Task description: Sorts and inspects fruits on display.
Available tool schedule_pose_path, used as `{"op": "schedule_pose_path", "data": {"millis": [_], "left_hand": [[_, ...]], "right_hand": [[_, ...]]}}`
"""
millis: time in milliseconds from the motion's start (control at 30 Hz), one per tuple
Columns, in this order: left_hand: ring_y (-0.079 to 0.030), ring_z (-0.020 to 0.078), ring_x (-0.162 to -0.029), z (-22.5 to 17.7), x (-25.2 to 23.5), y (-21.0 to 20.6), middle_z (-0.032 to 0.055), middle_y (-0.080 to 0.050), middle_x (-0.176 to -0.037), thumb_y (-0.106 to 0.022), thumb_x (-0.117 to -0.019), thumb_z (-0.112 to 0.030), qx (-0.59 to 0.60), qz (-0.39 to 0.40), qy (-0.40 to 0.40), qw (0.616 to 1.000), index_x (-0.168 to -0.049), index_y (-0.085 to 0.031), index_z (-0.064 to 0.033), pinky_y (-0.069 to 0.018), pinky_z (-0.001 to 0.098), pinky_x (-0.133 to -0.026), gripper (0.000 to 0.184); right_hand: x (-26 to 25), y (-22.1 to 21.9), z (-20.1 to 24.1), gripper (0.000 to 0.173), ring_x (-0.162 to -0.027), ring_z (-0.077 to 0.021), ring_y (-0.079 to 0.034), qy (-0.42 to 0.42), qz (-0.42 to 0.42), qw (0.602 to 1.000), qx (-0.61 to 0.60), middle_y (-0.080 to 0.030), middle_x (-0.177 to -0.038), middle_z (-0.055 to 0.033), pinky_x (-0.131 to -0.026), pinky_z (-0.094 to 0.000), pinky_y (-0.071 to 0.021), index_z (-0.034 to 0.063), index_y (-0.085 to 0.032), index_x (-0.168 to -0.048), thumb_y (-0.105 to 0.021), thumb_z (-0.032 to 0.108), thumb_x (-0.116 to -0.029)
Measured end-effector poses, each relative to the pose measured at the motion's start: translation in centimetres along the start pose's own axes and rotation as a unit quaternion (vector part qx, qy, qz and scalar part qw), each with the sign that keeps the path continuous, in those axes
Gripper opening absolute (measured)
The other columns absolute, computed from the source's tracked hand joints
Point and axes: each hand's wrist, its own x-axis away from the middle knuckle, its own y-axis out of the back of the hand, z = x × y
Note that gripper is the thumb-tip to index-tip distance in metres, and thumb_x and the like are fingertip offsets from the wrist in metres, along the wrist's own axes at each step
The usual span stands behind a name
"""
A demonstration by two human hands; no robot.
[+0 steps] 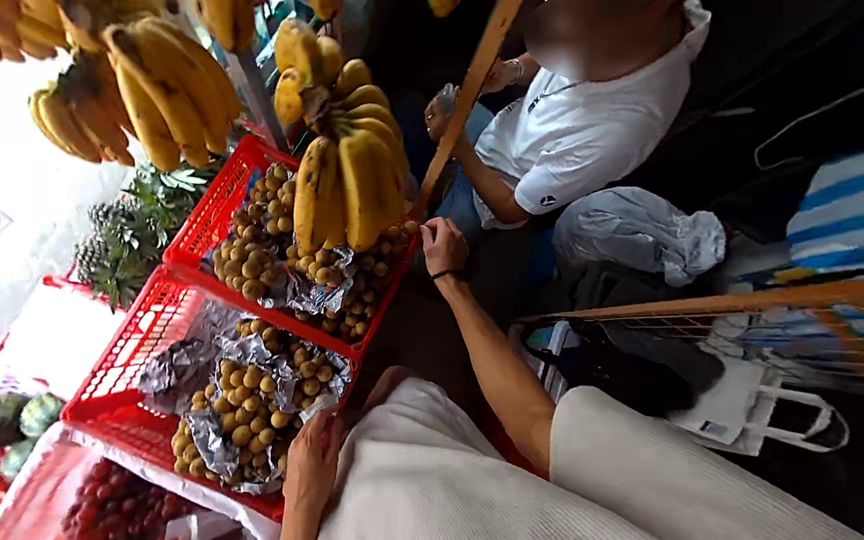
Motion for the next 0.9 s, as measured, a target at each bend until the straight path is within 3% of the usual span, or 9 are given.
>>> {"op": "schedule_pose_path", "data": {"millis": [100, 200, 333, 400, 500, 633, 733, 900], "left_hand": [[-0.072, 0.0183, -0.091, -2.4, -3.1, 0.4, 0.0105, -0.075, -0.103, -0.052, -0.1029, -0.018, 0.053, 0.022, -0.066, 0.996, -0.123, -0.069, -0.0024, -0.0595, 0.0396, -0.085, 0.031], [-0.072, 0.0127, -0.091, -6.5, -6.9, 0.2, 0.0080, -0.075, -0.103, -0.051, -0.1051, -0.017, 0.129, 0.045, -0.133, 0.982, -0.123, -0.069, -0.0010, -0.0605, 0.0328, -0.085, 0.030], [-0.072, 0.0145, -0.092, -12.2, -10.7, -0.8, 0.0092, -0.073, -0.109, -0.048, -0.1078, -0.018, 0.260, 0.042, -0.110, 0.958, -0.138, -0.051, 0.0071, -0.0614, 0.0332, -0.082, 0.040], [-0.071, 0.0148, -0.083, -13.5, -11.6, -1.6, 0.0094, -0.071, -0.102, -0.047, -0.1077, -0.015, 0.327, 0.030, -0.079, 0.941, -0.136, -0.049, 0.0080, -0.0622, 0.0317, -0.075, 0.037], [-0.066, 0.0122, -0.068, -13.0, -11.3, -2.5, 0.0056, -0.069, -0.085, -0.047, -0.1064, -0.010, 0.367, 0.006, -0.044, 0.929, -0.120, -0.059, 0.0067, -0.0590, 0.0285, -0.063, 0.024], [-0.063, 0.0121, -0.064, -10.6, -9.7, -2.7, 0.0056, -0.067, -0.081, -0.046, -0.1071, -0.009, 0.380, 0.020, 0.010, 0.925, -0.117, -0.058, 0.0058, -0.0551, 0.0265, -0.059, 0.021], [-0.060, 0.0088, -0.064, -9.4, -8.5, -2.2, 0.0023, -0.066, -0.082, -0.047, -0.1072, -0.012, 0.354, 0.027, -0.015, 0.935, -0.117, -0.058, 0.0045, -0.0532, 0.0246, -0.059, 0.022], [-0.059, 0.0083, -0.067, -8.8, -7.1, -1.3, 0.0004, -0.064, -0.082, -0.045, -0.1079, -0.016, 0.359, 0.008, -0.017, 0.933, -0.116, -0.060, 0.0031, -0.0533, 0.0256, -0.063, 0.026]], "right_hand": [[3.2, 1.8, -1.1, 0.029, -0.097, -0.0323, -0.070, 0.011, -0.077, 0.994, -0.073, -0.070, -0.112, -0.0162, -0.084, -0.0523, -0.0568, 0.0044, -0.069, -0.117, -0.058, 0.028, -0.1044], [7.4, 3.6, -1.8, 0.023, -0.087, -0.0273, -0.069, 0.096, -0.126, 0.981, -0.113, -0.069, -0.106, -0.0143, -0.076, -0.0471, -0.0592, 0.0057, -0.068, -0.114, -0.064, 0.025, -0.1017], [13.0, 5.6, -0.5, 0.018, -0.089, -0.0182, -0.071, 0.201, -0.127, 0.959, -0.157, -0.073, -0.097, -0.0064, -0.081, -0.0379, -0.0611, 0.0074, -0.076, -0.100, -0.071, 0.023, -0.0935], [15.6, 5.0, -0.4, 0.016, -0.088, -0.0164, -0.072, 0.232, -0.118, 0.948, -0.185, -0.076, -0.094, -0.0047, -0.081, -0.0371, -0.0598, 0.0089, -0.078, -0.095, -0.072, 0.024, -0.0920], [17.6, 3.9, -0.6, 0.015, -0.089, -0.0159, -0.072, 0.230, -0.083, 0.946, -0.211, -0.076, -0.095, -0.0045, -0.079, -0.0369, -0.0580, 0.0087, -0.077, -0.096, -0.071, 0.022, -0.0917], [17.5, 3.6, -1.0, 0.028, -0.095, -0.0181, -0.070, 0.240, 0.067, 0.946, -0.207, -0.074, -0.100, -0.0065, -0.087, -0.0357, -0.0584, 0.0082, -0.075, -0.114, -0.064, 0.028, -0.0982], [17.5, 3.4, -1.0, 0.028, -0.093, -0.0203, -0.072, 0.291, 0.098, 0.932, -0.192, -0.075, -0.095, -0.0068, -0.087, -0.0366, -0.0583, 0.0102, -0.079, -0.107, -0.059, 0.028, -0.1023], [17.8, 3.1, 0.2, 0.028, -0.085, -0.0217, -0.071, 0.256, 0.115, 0.941, -0.190, -0.074, -0.093, -0.0073, -0.078, -0.0425, -0.0588, 0.0097, -0.078, -0.107, -0.056, 0.026, -0.1037]]}}
